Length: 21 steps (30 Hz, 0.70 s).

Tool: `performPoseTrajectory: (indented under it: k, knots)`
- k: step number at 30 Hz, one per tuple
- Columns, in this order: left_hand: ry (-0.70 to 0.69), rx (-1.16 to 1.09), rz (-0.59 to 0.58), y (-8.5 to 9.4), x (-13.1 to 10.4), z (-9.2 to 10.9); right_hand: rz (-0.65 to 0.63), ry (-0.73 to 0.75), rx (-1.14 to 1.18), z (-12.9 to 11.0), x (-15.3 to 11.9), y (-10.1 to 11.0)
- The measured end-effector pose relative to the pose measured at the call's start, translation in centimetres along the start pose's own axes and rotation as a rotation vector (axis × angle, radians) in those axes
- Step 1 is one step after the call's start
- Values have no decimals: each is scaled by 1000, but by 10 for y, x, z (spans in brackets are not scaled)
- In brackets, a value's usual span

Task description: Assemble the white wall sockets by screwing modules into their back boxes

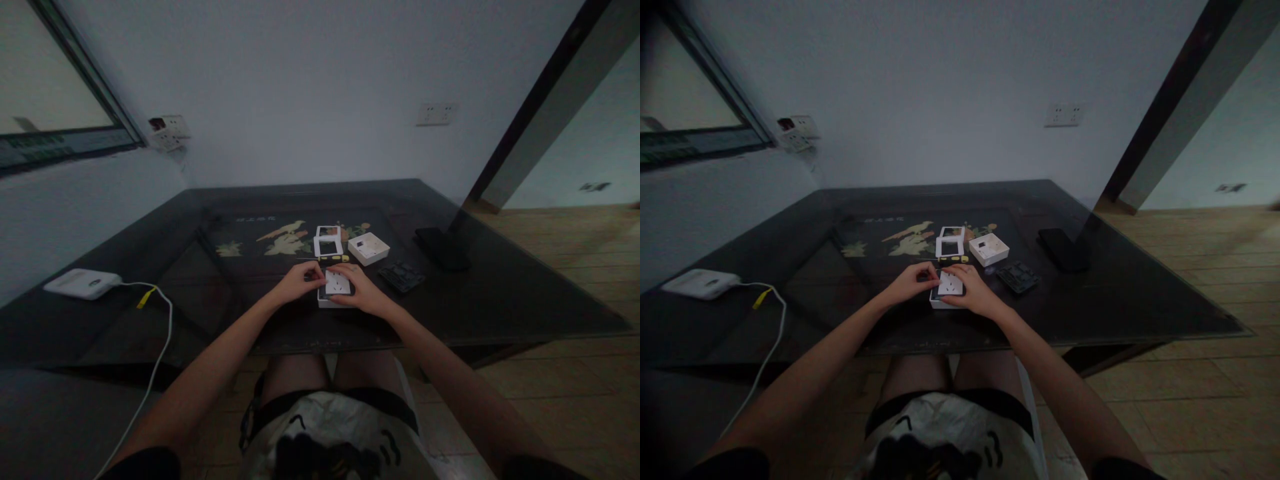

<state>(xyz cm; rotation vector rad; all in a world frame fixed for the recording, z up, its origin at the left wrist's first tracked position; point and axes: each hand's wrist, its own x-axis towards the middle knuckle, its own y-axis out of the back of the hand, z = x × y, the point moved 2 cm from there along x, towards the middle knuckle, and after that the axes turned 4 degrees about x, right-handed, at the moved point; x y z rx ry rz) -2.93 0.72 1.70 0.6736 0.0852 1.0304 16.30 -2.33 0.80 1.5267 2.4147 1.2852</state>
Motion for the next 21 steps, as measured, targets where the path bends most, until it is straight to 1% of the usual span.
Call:
performPoseTrajectory:
  k: [4,11,16,21]
  knots:
    - [0,33,36,0,0,0,1,7,2,-1,0,1]
    - [-17,61,65,0,-2,3,11,17,2,-1,0,0]
    - [-11,47,77,1,-2,6,8,13,1,-1,0,0]
    - [-10,28,64,-2,-1,4,4,4,-2,-1,0,1]
